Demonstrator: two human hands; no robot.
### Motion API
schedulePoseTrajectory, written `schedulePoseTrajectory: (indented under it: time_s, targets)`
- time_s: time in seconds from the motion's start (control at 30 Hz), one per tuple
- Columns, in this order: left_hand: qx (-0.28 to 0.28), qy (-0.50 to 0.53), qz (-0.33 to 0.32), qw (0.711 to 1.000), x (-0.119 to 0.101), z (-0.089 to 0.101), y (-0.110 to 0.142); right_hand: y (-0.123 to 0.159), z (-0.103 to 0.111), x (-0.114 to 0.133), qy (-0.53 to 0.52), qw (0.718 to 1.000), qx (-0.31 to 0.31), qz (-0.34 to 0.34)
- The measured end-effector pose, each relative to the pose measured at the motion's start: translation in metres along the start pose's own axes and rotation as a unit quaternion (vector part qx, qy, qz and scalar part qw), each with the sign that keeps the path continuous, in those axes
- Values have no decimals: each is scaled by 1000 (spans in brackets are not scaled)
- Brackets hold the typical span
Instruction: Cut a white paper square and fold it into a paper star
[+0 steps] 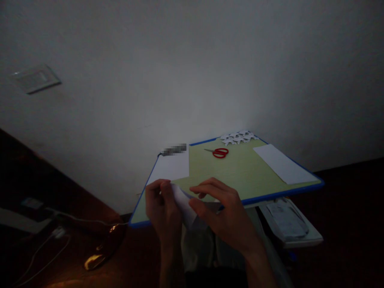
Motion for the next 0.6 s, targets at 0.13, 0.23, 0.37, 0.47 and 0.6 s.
schedulePoseTrajectory:
  time_s: [0.13,0.23,0.37,0.47,0.6]
  targets:
    - [11,7,-6,1000,0,-3,3,-1,-7,6,11,1000,20,-11]
    - [5,33,-3,999,-4,-4,4,-2,-8,8,19,1000,-7,-6]
    - [14,61,8,998,-10,-2,3,-2,-6,9,18,999,-35,10]
    - [51,83,36,995,-6,1,2,-2,-4,10,11,999,-48,16]
    - [152,134,84,976,3,1,0,-1,-3,10,6,998,-58,20]
Point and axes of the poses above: each hand's wrist, its own y-axis away from the middle knuckle, its own z-axis out of the back of the hand, x = y × z, the point moved 2 cm from there along -y, towards the middle knuckle, and after that the axes turned 7 degrees about z, right-handed, at the moved point
